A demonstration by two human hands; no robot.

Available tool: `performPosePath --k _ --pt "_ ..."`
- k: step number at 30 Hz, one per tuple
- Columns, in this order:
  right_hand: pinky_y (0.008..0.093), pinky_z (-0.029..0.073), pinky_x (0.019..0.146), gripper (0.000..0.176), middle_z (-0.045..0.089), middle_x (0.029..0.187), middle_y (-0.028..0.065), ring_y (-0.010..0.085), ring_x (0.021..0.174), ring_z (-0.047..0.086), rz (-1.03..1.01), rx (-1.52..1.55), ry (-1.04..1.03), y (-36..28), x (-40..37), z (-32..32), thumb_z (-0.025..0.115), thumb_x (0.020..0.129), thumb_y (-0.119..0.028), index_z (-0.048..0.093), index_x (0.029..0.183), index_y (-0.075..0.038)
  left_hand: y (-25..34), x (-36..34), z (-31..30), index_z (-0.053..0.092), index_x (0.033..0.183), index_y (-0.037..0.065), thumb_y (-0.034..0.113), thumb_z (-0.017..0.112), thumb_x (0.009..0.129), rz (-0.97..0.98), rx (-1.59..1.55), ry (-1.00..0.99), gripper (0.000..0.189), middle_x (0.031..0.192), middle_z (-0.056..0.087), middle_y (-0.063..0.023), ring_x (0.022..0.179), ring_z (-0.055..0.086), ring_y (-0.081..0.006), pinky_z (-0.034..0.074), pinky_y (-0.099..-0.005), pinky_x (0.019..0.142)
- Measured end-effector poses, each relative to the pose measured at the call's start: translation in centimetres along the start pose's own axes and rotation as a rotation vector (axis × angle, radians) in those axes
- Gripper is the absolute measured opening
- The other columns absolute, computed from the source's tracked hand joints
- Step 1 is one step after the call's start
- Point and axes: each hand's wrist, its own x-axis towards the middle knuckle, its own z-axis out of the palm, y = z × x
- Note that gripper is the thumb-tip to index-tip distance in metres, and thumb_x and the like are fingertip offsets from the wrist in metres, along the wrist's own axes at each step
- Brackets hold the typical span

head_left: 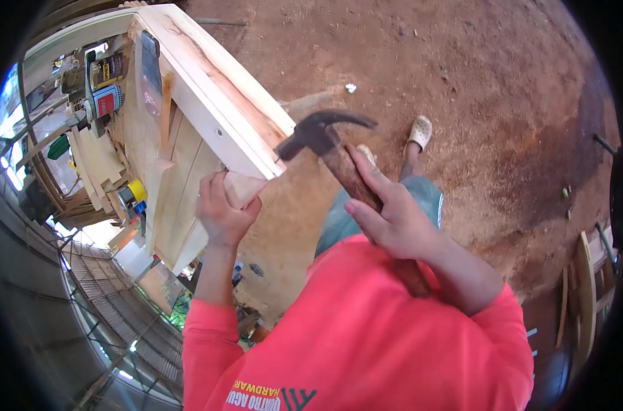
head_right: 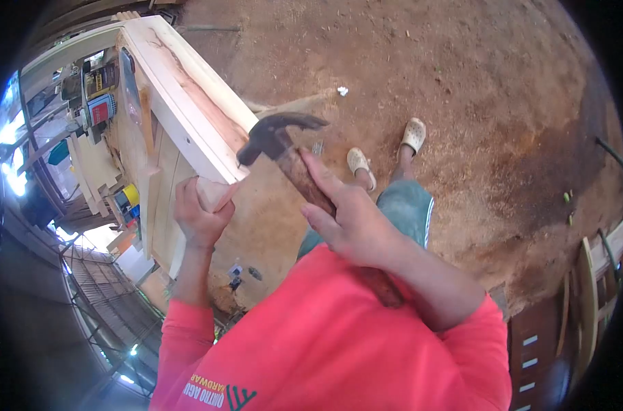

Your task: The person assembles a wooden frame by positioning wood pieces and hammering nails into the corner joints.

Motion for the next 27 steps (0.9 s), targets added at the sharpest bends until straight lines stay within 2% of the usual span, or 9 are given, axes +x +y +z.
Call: performPosePath --k 5,6,7,10,14,17,21,25,27 --pt "0.0282 0.047 0.042 0.029 0.065 0.084 0.0081 0.0122 0.053 0.058 -0.163 0.127 0.106 -2.7 0.4 0.1 0.053 0.109 -0.018 0.059 0.135 -0.006 0.2 0.5 0.4 0.061 0.121 0.001 0.017 0.085 0.063 0.001 -0.006 0.02 0.064 0.112 0.062 -0.0183 0.097 0.066 -0.0417 0.057 -0.0479 0.08" --pt "0.0265 0.046 0.041 0.027 0.064 0.085 0.0087 0.0114 0.053 0.057 -0.36 0.346 0.171 -3.3 1.0 -0.4 0.052 0.111 -0.022 0.06 0.132 -0.007 0.1 0.7 0.6 0.061 0.121 0.001 0.017 0.085 0.063 0.009 -0.004 0.019 0.064 0.112 0.062 -0.0182 0.097 0.066 -0.0417 0.057 -0.0479 0.08" --pt "0.0272 0.047 0.042 0.027 0.065 0.088 0.0088 0.012 0.053 0.058 -0.242 0.186 0.163 -2.6 0.7 -0.5 0.054 0.11 -0.022 0.061 0.131 -0.007 0.0 0.6 0.4 0.061 0.121 0.001 0.017 0.086 0.064 0.012 0.001 0.017 0.064 0.112 0.062 -0.0181 0.097 0.066 -0.0417 0.057 -0.0479 0.08" --pt "0.0291 0.05 0.045 0.032 0.068 0.093 0.008 0.0135 0.055 0.061 -0.302 -0.391 0.012 4.0 -0.9 2.2 0.059 0.106 -0.022 0.061 0.135 -0.009 0.0 0.7 0.5 0.061 0.12 0.001 0.017 0.086 0.064 0.021 0.01 0.036 0.064 0.111 0.062 -0.0183 0.096 0.066 -0.0416 0.057 -0.0478 0.08" --pt "0.0286 0.052 0.047 0.053 0.066 0.088 0.0074 0.0124 0.056 0.061 0.087 -0.071 -0.137 -0.2 -1.1 2.1 0.065 0.105 -0.025 0.052 0.154 -0.01 -0.2 0.5 0.6 0.061 0.12 0.0 0.018 0.086 0.064 0.025 -0.01 0.018 0.064 0.111 0.061 -0.0186 0.096 0.066 -0.0415 0.057 -0.0477 0.079" --pt "0.0268 0.049 0.045 0.055 0.068 0.088 0.009 0.0106 0.054 0.058 -0.252 0.332 0.194 -1.2 0.5 -0.7 0.066 0.104 -0.023 0.05 0.154 -0.009 -0.6 0.5 0.9 0.062 0.12 0.004 0.021 0.084 0.061 0.042 0.01 0.046 0.065 0.112 0.062 -0.015 0.097 0.066 -0.0374 0.057 -0.047 0.078" --pt "0.0259 0.048 0.046 0.064 0.065 0.078 0.0048 0.0099 0.055 0.059 0.041 0.062 0.022 2.8 -2.5 3.7 0.068 0.102 -0.021 0.042 0.16 -0.009 -0.7 0.2 0.9 0.062 0.119 0.003 0.02 0.085 0.062 0.056 0.016 0.058 0.065 0.111 0.061 -0.016 0.096 0.066 -0.0382 0.057 -0.0469 0.079" --pt "0.0242 0.045 0.046 0.071 0.062 0.074 0.0021 0.0089 0.056 0.058 0.053 0.067 -0.183 2.0 -1.7 5.3 0.068 0.102 -0.021 0.035 0.163 -0.006 -0.3 0.5 0.5 0.062 0.12 0.0 0.017 0.085 0.063 0.043 0.009 0.036 0.063 0.111 0.061 -0.0184 0.096 0.066 -0.0407 0.057 -0.0472 0.081" --pt "0.0231 0.045 0.045 0.066 0.06 0.072 0.0023 0.0084 0.051 0.055 -0.102 0.223 0.127 -1.4 -1.8 4.4 0.057 0.105 -0.012 0.029 0.165 -0.007 -0.4 0.5 0.6 0.062 0.12 0.0 0.017 0.084 0.063 0.045 -0.009 0.029 0.063 0.111 0.061 -0.0185 0.097 0.066 -0.0409 0.057 -0.0473 0.081"
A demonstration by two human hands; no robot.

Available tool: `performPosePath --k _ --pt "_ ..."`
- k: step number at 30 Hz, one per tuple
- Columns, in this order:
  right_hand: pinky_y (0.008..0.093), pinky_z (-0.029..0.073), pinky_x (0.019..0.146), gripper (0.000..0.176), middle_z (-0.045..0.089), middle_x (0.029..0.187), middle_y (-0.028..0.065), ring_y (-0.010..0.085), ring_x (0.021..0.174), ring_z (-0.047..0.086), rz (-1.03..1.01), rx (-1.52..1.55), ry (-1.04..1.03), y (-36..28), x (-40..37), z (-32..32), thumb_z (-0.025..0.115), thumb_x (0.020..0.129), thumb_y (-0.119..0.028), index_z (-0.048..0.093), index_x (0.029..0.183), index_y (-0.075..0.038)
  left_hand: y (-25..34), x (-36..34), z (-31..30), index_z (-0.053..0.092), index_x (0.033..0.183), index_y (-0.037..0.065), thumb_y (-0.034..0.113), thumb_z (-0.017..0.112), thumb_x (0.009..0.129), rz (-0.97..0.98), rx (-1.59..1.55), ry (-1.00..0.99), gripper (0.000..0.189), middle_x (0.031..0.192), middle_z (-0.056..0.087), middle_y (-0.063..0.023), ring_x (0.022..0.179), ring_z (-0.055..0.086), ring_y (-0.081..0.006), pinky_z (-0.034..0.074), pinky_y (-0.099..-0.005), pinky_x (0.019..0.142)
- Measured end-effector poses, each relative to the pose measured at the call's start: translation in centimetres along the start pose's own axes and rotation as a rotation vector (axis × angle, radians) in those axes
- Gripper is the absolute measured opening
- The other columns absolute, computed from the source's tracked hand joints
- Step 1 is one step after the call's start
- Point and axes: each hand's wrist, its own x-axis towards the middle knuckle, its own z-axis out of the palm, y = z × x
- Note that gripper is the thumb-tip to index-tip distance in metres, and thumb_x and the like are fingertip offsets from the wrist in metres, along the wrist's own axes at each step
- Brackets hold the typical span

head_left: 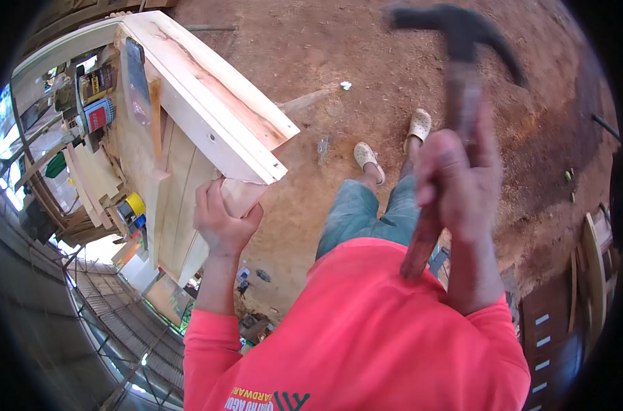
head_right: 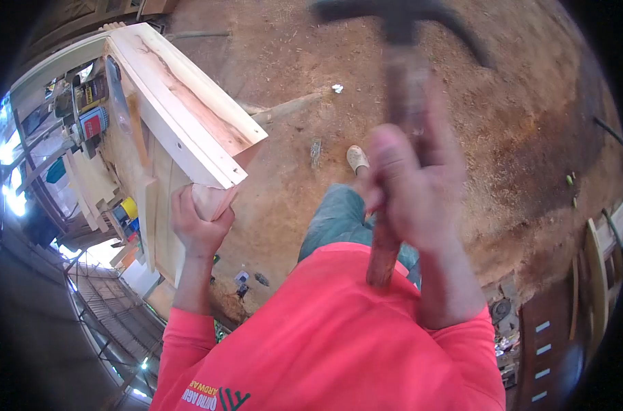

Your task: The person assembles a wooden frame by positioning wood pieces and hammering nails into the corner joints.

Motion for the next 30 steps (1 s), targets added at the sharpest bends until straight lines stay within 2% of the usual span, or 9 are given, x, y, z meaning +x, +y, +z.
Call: performPosePath --k 7,12,15,18,22,23,27,29,30 --pt "0.0246 0.046 0.046 0.072 0.062 0.076 0.0035 0.0088 0.051 0.054 0.114 -0.227 -0.229 3.7 -1.4 -0.1 0.058 0.102 -0.008 0.026 0.166 -0.008 0.1 0.0 0.2 0.061 0.12 0.0 0.016 0.083 0.063 0.0 -0.024 0.026 0.063 0.112 0.061 -0.0192 0.098 0.065 -0.0418 0.057 -0.0481 0.082" --pt "0.0257 0.047 0.047 0.076 0.064 0.08 0.0044 0.0092 0.051 0.054 -0.107 0.088 0.003 1.6 0.2 -0.7 0.06 0.099 -0.006 0.025 0.167 -0.008 -0.3 0.0 0.3 0.061 0.121 -0.001 0.016 0.083 0.063 0.002 -0.02 0.021 0.064 0.111 0.061 -0.0197 0.097 0.065 -0.0422 0.056 -0.0482 0.082" --pt "0.0264 0.047 0.047 0.078 0.065 0.082 0.005 0.0094 0.051 0.054 0.073 -0.266 -0.236 4.6 -1.4 0.2 0.06 0.098 -0.004 0.024 0.167 -0.008 -0.1 -0.3 0.2 0.061 0.121 -0.001 0.016 0.082 0.063 -0.003 -0.014 0.013 0.063 0.111 0.061 -0.0198 0.098 0.065 -0.0421 0.056 -0.0483 0.083" --pt "0.027 0.048 0.047 0.081 0.066 0.084 0.0055 0.0096 0.051 0.054 0.096 -0.221 -0.309 3.7 -0.8 0.4 0.061 0.096 -0.003 0.023 0.167 -0.008 -0.2 -0.2 0.2 0.061 0.121 -0.001 0.016 0.082 0.064 -0.005 -0.013 0.011 0.063 0.111 0.061 -0.0199 0.098 0.065 -0.0419 0.056 -0.0482 0.084" --pt "0.0275 0.047 0.045 0.086 0.071 0.092 0.0076 0.0099 0.052 0.056 0.003 -0.023 -0.131 2.6 -0.3 0.1 0.062 0.093 0.001 0.02 0.168 -0.007 -0.1 -0.2 0.1 0.06 0.122 -0.001 0.016 0.082 0.064 -0.009 -0.013 0.0 0.064 0.111 0.061 -0.02 0.099 0.065 -0.0417 0.056 -0.0482 0.084" --pt "0.0302 0.055 0.062 0.086 0.072 0.096 0.0086 0.0108 0.059 0.061 0.11 -0.199 -0.195 3.7 -0.6 -0.1 0.063 0.094 -0.001 0.021 0.168 -0.008 0.1 -0.2 0.1 0.06 0.122 -0.001 0.016 0.083 0.064 -0.015 -0.015 0.005 0.064 0.112 0.061 -0.0201 0.1 0.065 -0.0416 0.056 -0.0483 0.084" --pt "0.0382 0.06 0.074 0.085 0.071 0.104 0.0125 0.019 0.072 0.069 -0.52 -0.644 -0.431 6.1 0.4 -0.3 0.062 0.096 -0.004 0.019 0.168 -0.009 0.0 0.0 0.2 0.061 0.122 -0.001 0.016 0.083 0.064 0.002 -0.003 0.017 0.064 0.112 0.061 -0.02 0.098 0.065 -0.0412 0.057 -0.0475 0.082" --pt "0.0471 0.046 0.094 0.084 0.069 0.118 0.0161 0.0266 0.095 0.067 -0.363 -0.59 -0.416 5.6 0.2 -0.3 0.064 0.096 -0.007 0.021 0.168 -0.01 -0.1 -0.3 0.3 0.061 0.122 0.0 0.016 0.083 0.065 -0.02 -0.014 0.011 0.063 0.112 0.061 -0.0199 0.097 0.066 -0.041 0.057 -0.047 0.081" --pt "0.054 0.032 0.11 0.084 0.067 0.129 0.0188 0.0321 0.115 0.064 -0.057 -0.426 -0.336 3.5 -0.1 -0.2 0.067 0.095 -0.011 0.024 0.168 -0.009 -0.2 -0.4 0.4 0.062 0.121 0.001 0.018 0.083 0.063 -0.009 -0.006 0.021 0.064 0.112 0.061 -0.0177 0.096 0.066 -0.0392 0.057 -0.0464 0.08"
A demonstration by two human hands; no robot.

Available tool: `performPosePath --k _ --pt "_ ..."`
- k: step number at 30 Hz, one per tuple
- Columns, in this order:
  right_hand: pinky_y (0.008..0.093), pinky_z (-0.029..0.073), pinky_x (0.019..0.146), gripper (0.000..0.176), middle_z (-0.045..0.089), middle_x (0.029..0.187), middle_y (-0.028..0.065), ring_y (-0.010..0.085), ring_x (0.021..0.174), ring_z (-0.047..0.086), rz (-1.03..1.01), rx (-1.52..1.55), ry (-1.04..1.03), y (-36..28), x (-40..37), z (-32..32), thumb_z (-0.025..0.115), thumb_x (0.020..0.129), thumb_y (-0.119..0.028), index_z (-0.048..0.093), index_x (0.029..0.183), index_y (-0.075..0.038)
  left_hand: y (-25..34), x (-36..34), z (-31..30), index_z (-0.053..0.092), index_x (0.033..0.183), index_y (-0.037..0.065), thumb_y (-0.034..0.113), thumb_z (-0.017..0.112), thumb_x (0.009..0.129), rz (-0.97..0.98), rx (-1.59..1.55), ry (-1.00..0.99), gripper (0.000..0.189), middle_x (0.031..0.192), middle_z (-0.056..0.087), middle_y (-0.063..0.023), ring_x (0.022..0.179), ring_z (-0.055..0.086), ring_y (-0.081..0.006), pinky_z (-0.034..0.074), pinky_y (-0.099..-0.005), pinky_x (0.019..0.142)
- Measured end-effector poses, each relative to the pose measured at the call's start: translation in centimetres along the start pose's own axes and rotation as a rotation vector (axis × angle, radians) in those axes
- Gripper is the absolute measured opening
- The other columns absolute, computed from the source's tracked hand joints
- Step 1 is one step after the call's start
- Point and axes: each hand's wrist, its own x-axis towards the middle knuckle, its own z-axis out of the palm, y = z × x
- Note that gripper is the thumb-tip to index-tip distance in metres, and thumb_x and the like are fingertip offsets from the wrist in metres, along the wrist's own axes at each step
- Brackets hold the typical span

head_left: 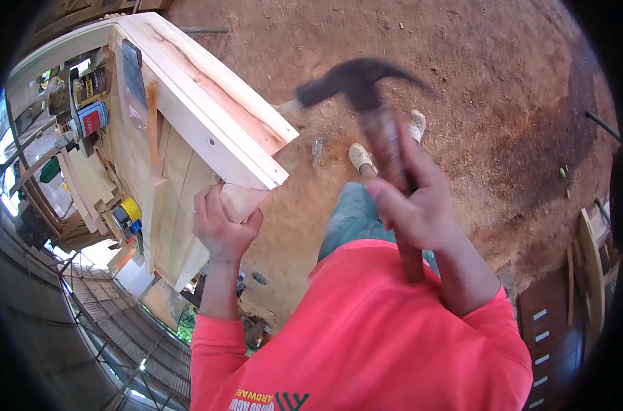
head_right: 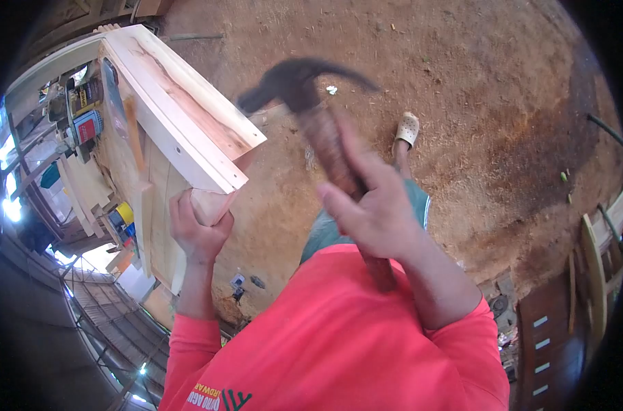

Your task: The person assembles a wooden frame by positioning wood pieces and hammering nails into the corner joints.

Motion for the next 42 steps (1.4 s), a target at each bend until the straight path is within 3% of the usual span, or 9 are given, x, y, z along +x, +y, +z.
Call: performPosePath --k 7,11,14,23,24,29,30,34,42 --pt "0.057 -0.012 0.124 0.086 0.071 0.116 0.0111 0.0244 0.109 0.072 -0.143 -0.333 -0.166 2.6 -0.4 0.9 0.069 0.094 -0.022 0.025 0.167 -0.008 -0.1 0.3 0.1 0.064 0.119 0.005 0.022 0.082 0.061 0.025 0.014 0.045 0.063 0.111 0.063 -0.0136 0.094 0.068 -0.0353 0.058 -0.045 0.078" --pt "0.0492 0.023 0.108 0.086 0.067 0.125 0.0142 0.0211 0.094 0.068 0.319 0.275 -0.161 -0.9 -0.4 0.2 0.067 0.096 -0.015 0.021 0.168 -0.008 -0.5 -0.1 0.2 0.065 0.12 0.006 0.024 0.084 0.06 0.011 0.0 0.036 0.065 0.112 0.064 -0.0126 0.095 0.068 -0.0344 0.058 -0.0446 0.078" --pt "0.026 0.049 0.052 0.083 0.065 0.118 0.0093 0.0082 0.061 0.056 0.239 0.214 -0.333 0.4 -0.7 1.5 0.062 0.098 -0.001 0.019 0.169 -0.01 -0.7 0.0 -0.2 0.066 0.12 0.009 0.035 0.089 0.062 0.005 -0.003 0.037 0.068 0.111 0.064 -0.011 0.091 0.069 -0.0328 0.059 -0.0439 0.076" --pt "0.0241 0.048 0.059 0.094 0.058 0.09 0.0018 0.0086 0.066 0.053 -0.292 -0.379 -0.098 -4.7 -3.5 5.2 0.072 0.09 0.002 0.021 0.169 -0.01 -2.6 -2.5 -0.5 0.053 0.147 0.004 0.052 0.084 0.081 -0.065 -0.369 0.537 0.087 0.111 0.067 -0.0132 0.086 0.071 -0.0315 0.06 -0.0429 0.066" --pt "0.025 0.048 0.061 0.079 0.058 0.09 0.0024 0.0096 0.069 0.053 -0.331 -0.537 -0.116 -6.5 -3.8 6.9 0.078 0.085 0.0 0.047 0.157 -0.004 -2.8 -3.4 0.8 0.056 0.144 0.003 0.048 0.085 0.081 -0.125 -0.518 0.594 0.082 0.121 0.067 -0.0133 0.085 0.071 -0.0338 0.06 -0.044 0.069" --pt "0.0274 0.05 0.065 0.03 0.068 0.094 0.0089 0.0125 0.075 0.062 -0.678 -0.79 -0.393 -5.9 -5.8 18.0 0.083 0.079 -0.008 0.075 0.106 0.002 0.4 -12.7 -7.7 0.033 0.161 0.01 0.054 0.077 0.09 -0.221 -1.379 0.062 0.094 0.083 0.068 -0.0156 0.075 0.069 -0.0312 0.055 -0.0432 0.073" --pt "0.0292 0.051 0.067 0.029 0.069 0.093 0.0094 0.0148 0.077 0.064 -0.644 -0.789 -0.433 -5.7 -7.0 21.6 0.082 0.078 -0.008 0.075 0.104 0.001 0.1 -15.5 -7.7 0.013 0.166 0.009 0.059 0.07 0.093 -0.172 -1.343 0.233 0.106 0.078 0.067 -0.0177 0.074 0.069 -0.0323 0.055 -0.0445 0.073" --pt "0.0402 0.054 0.08 0.027 0.072 0.091 0.0124 0.0281 0.085 0.069 -0.574 -0.732 -0.671 0.6 -12.0 33.6 0.079 0.076 -0.006 0.076 0.103 -0.004 -7.4 -28.2 -8.2 0.005 0.165 0.005 0.058 0.065 0.098 -0.367 -1.329 0.181 0.105 0.087 0.069 -0.0233 0.08 0.07 -0.0398 0.056 -0.0478 0.077" --pt "0.0349 0.055 0.074 0.02 0.07 0.084 0.0071 0.0167 0.082 0.068 -0.699 -0.751 -1.176 7.8 -17.7 55.6 0.076 0.081 -0.001 0.071 0.101 -0.002 -17.6 -47.8 -7.7 0.001 0.165 0.005 0.061 0.057 0.102 -0.651 -1.303 0.422 0.101 0.115 0.067 -0.0308 0.108 0.068 -0.0452 0.053 -0.0476 0.098"
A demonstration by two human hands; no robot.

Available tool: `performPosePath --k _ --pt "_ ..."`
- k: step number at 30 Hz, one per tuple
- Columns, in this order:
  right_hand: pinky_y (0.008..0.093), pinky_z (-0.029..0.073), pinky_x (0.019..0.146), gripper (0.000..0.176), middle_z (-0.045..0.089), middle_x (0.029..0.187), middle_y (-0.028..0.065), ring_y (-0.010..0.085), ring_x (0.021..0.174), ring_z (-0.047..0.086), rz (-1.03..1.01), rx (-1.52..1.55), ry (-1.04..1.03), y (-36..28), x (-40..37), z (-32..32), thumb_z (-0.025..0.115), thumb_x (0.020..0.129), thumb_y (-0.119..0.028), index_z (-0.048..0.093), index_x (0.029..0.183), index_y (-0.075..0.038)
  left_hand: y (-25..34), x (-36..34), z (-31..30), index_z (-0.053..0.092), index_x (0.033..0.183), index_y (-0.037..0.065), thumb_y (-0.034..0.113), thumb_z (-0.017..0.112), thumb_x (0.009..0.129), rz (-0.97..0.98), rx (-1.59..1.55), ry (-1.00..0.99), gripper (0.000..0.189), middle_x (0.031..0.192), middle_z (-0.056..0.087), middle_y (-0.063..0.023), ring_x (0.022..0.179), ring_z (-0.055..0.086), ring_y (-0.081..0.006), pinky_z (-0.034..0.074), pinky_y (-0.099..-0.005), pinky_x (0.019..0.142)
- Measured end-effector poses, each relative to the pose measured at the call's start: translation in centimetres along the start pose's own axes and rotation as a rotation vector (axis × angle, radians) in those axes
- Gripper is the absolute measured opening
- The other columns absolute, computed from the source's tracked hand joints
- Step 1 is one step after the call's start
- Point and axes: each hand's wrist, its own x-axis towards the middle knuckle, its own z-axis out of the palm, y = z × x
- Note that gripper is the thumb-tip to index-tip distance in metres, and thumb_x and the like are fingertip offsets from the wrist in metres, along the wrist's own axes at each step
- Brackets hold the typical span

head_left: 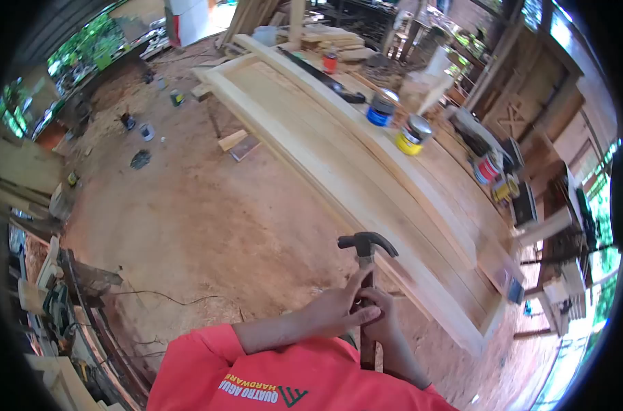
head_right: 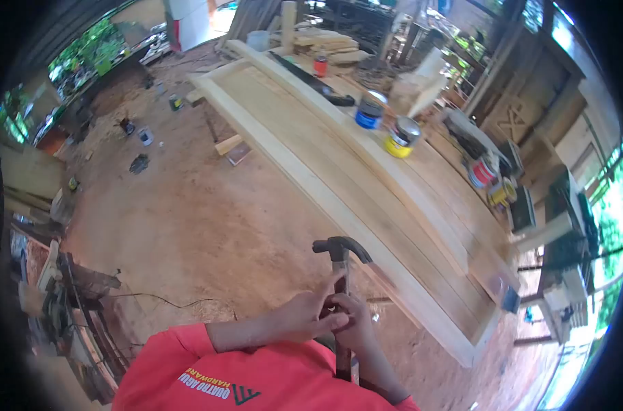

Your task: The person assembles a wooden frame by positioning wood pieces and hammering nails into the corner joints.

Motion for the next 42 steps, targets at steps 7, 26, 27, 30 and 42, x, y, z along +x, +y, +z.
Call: performPosePath --k 7,26,27,30,42 --pt "0.039 0.056 0.075 0.025 0.072 0.085 0.0095 0.0266 0.08 0.071 -0.134 0.067 -0.514 -3.7 18.3 10.9 0.066 0.084 0.004 0.073 0.106 -0.002 -6.4 -3.8 -14.6 0.004 0.165 0.004 0.061 0.052 0.104 -0.146 -0.015 0.441 0.097 0.144 0.049 -0.0331 0.128 0.059 -0.0452 0.04 -0.0507 0.114" --pt "0.0359 0.052 0.078 0.011 0.073 0.092 0.0114 0.0238 0.087 0.068 -0.145 -0.068 -0.679 -9.1 63.7 27.0 0.075 0.092 -0.008 0.074 0.1 -0.002 -14.9 3.9 -59.5 0.073 0.11 0.006 0.027 0.065 0.103 -0.158 0.07 0.574 0.023 0.099 0.073 -0.0094 0.087 0.069 -0.0174 0.053 -0.0335 0.08" --pt "0.0355 0.052 0.078 0.011 0.073 0.093 0.0112 0.0237 0.087 0.068 -0.116 -0.089 -0.691 -9.1 65.3 27.6 0.075 0.092 -0.009 0.074 0.1 -0.002 -15.0 4.3 -61.5 0.074 0.108 0.006 0.026 0.066 0.102 -0.191 0.063 0.524 0.022 0.098 0.073 -0.0088 0.086 0.069 -0.0175 0.053 -0.0334 0.08" --pt "0.0384 0.052 0.08 0.012 0.072 0.095 0.0144 0.0306 0.09 0.068 -0.097 -0.071 -0.665 -9.4 70.8 29.2 0.075 0.092 -0.012 0.074 0.1 -0.004 -17.0 7.2 -67.5 0.075 0.105 0.007 0.024 0.068 0.101 -0.187 -0.009 0.421 0.018 0.095 0.073 -0.0068 0.085 0.068 -0.0165 0.051 -0.0327 0.077" --pt "0.0256 0.048 0.066 0.058 0.064 0.089 0.0032 0.0098 0.072 0.057 0.247 -0.224 -0.231 -15.0 99.8 35.7 0.079 0.094 -0.016 0.052 0.143 -0.003 -35.2 14.8 -99.0 0.068 0.116 0.008 0.033 0.065 0.106 -0.254 -0.877 1.077 0.026 0.1 0.071 0.0013 0.057 0.035 -0.0004 0.027 -0.0212 0.049"
